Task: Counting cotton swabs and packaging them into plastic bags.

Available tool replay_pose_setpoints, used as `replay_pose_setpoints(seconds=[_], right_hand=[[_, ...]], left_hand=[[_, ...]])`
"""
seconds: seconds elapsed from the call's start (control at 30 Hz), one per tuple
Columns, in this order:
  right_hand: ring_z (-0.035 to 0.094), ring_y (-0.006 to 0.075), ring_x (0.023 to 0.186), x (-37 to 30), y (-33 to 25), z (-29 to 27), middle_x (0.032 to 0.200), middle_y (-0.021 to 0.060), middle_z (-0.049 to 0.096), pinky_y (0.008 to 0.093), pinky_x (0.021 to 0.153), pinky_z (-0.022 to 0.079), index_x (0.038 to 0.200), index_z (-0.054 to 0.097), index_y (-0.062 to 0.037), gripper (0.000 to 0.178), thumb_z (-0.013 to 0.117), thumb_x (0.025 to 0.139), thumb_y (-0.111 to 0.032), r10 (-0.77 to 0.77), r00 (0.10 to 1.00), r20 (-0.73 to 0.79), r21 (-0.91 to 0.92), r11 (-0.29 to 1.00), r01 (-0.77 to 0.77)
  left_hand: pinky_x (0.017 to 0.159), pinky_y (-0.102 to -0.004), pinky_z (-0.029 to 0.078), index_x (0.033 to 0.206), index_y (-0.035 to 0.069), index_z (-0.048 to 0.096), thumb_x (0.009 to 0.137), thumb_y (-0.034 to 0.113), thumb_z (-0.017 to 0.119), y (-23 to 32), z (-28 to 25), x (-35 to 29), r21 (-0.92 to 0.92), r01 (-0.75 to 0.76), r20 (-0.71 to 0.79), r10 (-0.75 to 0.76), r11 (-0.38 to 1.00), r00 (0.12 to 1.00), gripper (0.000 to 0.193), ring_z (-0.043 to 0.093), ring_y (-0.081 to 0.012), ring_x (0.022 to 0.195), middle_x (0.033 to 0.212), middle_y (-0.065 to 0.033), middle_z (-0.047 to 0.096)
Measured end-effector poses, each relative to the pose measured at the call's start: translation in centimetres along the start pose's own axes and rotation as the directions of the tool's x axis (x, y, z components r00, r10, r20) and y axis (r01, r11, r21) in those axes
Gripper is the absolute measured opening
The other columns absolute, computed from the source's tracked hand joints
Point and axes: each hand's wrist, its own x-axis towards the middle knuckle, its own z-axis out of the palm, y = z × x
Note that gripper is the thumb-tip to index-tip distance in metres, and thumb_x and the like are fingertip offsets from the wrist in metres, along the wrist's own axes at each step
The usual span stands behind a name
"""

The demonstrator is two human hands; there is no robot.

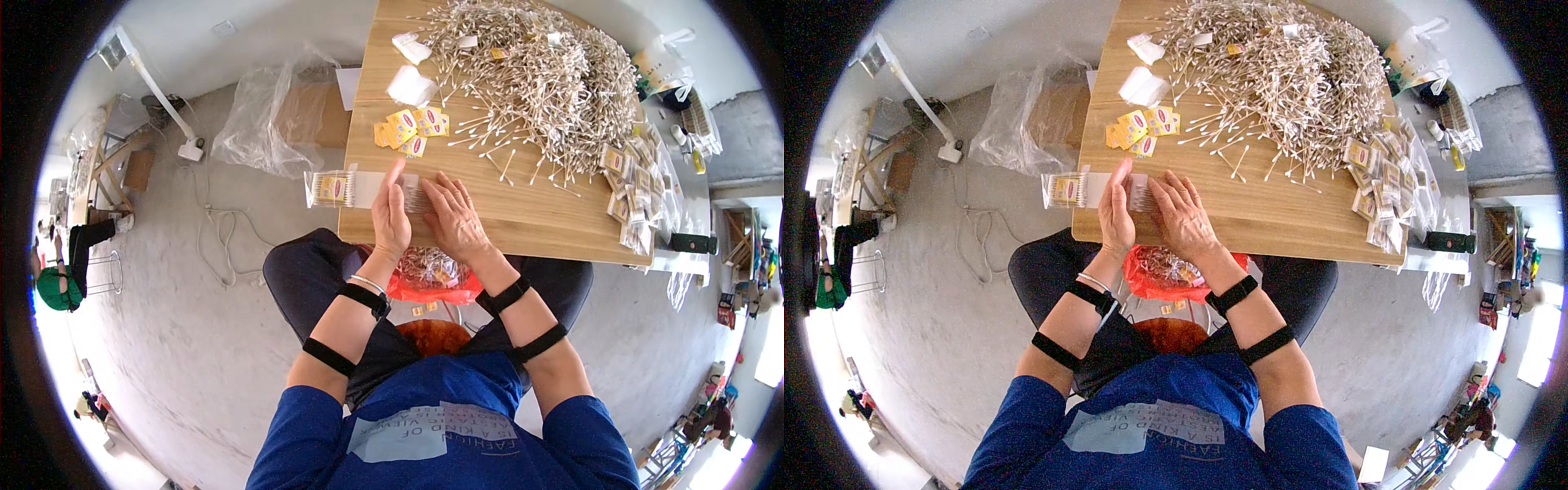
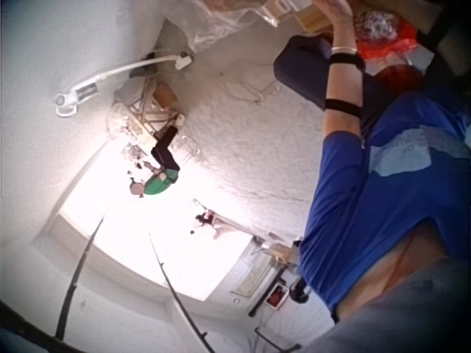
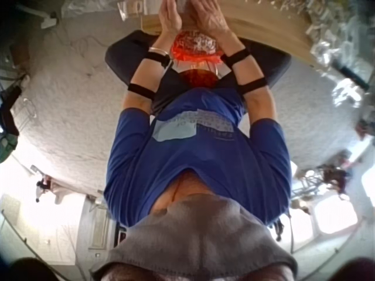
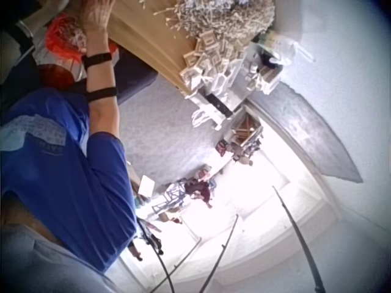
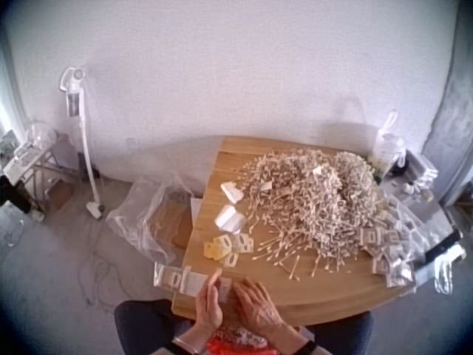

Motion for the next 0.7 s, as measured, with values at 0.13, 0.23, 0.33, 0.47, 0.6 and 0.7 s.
replay_pose_setpoints(seconds=[0.13, 0.23, 0.33, 0.47, 0.6, 0.7], right_hand=[[0.031, 0.0363, 0.135, 1.2, 0.4, -0.4, 0.136, 0.0149, 0.045, 0.0505, 0.112, 0.023, 0.133, 0.047, -0.0075, 0.055, 0.064, 0.081, -0.012, 0.021, 0.999, -0.031, -0.011, 1.000, -0.021], [0.028, 0.0377, 0.136, 2.9, 0.3, -1.0, 0.140, 0.0119, 0.043, 0.0520, 0.113, 0.022, 0.127, 0.056, -0.0163, 0.041, 0.060, 0.087, -0.021, -0.017, 1.000, 0.001, -0.123, 0.992, 0.017], [0.025, 0.0365, 0.138, 3.8, 0.4, -0.9, 0.144, 0.0078, 0.041, 0.0510, 0.114, 0.019, 0.119, 0.064, -0.0246, 0.030, 0.054, 0.092, -0.033, -0.029, 0.999, 0.023, -0.128, 0.991, 0.031], [0.021, 0.0337, 0.139, 3.5, 1.6, -1.2, 0.148, -0.0002, 0.037, 0.0491, 0.116, 0.011, 0.117, 0.066, -0.0310, 0.035, 0.043, 0.095, -0.046, 0.000, 0.998, 0.062, -0.236, 0.972, 0.014], [0.022, 0.0328, 0.140, 2.8, 1.7, -2.5, 0.145, 0.0009, 0.042, 0.0488, 0.116, 0.012, 0.115, 0.067, -0.0293, 0.034, 0.045, 0.094, -0.045, 0.060, 0.998, 0.025, -0.296, 0.954, -0.050], [0.025, 0.0349, 0.138, 0.9, 2.6, -3.2, 0.143, 0.0043, 0.044, 0.0511, 0.114, 0.018, 0.116, 0.067, -0.0266, 0.030, 0.052, 0.092, -0.036, 0.061, 0.998, -0.010, -0.317, 0.947, -0.061]], left_hand=[[0.105, -0.0341, 0.035, 0.134, -0.006, 0.043, 0.103, 0.032, 0.033, -0.5, 0.4, 0.0, -0.035, -0.009, -0.024, 0.009, 0.999, 1.000, 0.050, 0.046, -0.0239, 0.125, 0.134, -0.0177, 0.050], [0.105, -0.0343, 0.035, 0.133, -0.006, 0.044, 0.103, 0.029, 0.034, -0.8, 0.4, 0.0, -0.073, -0.009, -0.060, 0.005, 0.997, 0.998, 0.048, 0.047, -0.0249, 0.125, 0.133, -0.0181, 0.051], [0.104, -0.0339, 0.036, 0.132, -0.007, 0.045, 0.102, 0.026, 0.034, -1.0, 0.2, 0.1, 0.013, -0.027, -0.058, 0.028, 1.000, 0.998, 0.045, 0.048, -0.0257, 0.124, 0.131, -0.0191, 0.052], [0.102, -0.0331, 0.037, 0.131, -0.006, 0.046, 0.101, 0.022, 0.036, -0.6, 0.3, 0.0, 0.132, -0.066, -0.057, 0.074, 0.989, 0.996, 0.043, 0.051, -0.0259, 0.120, 0.129, -0.0196, 0.054], [0.100, -0.0331, 0.038, 0.130, -0.006, 0.047, 0.101, 0.023, 0.036, -0.7, 0.4, 0.0, 0.074, -0.032, -0.059, 0.036, 0.997, 0.998, 0.043, 0.053, -0.0250, 0.117, 0.127, -0.0185, 0.055], [0.100, -0.0328, 0.039, 0.130, -0.006, 0.048, 0.102, 0.027, 0.036, -0.5, 0.3, 0.1, 0.130, -0.086, -0.055, 0.093, 0.988, 0.994, 0.045, 0.053, -0.0243, 0.116, 0.126, -0.0181, 0.056]])
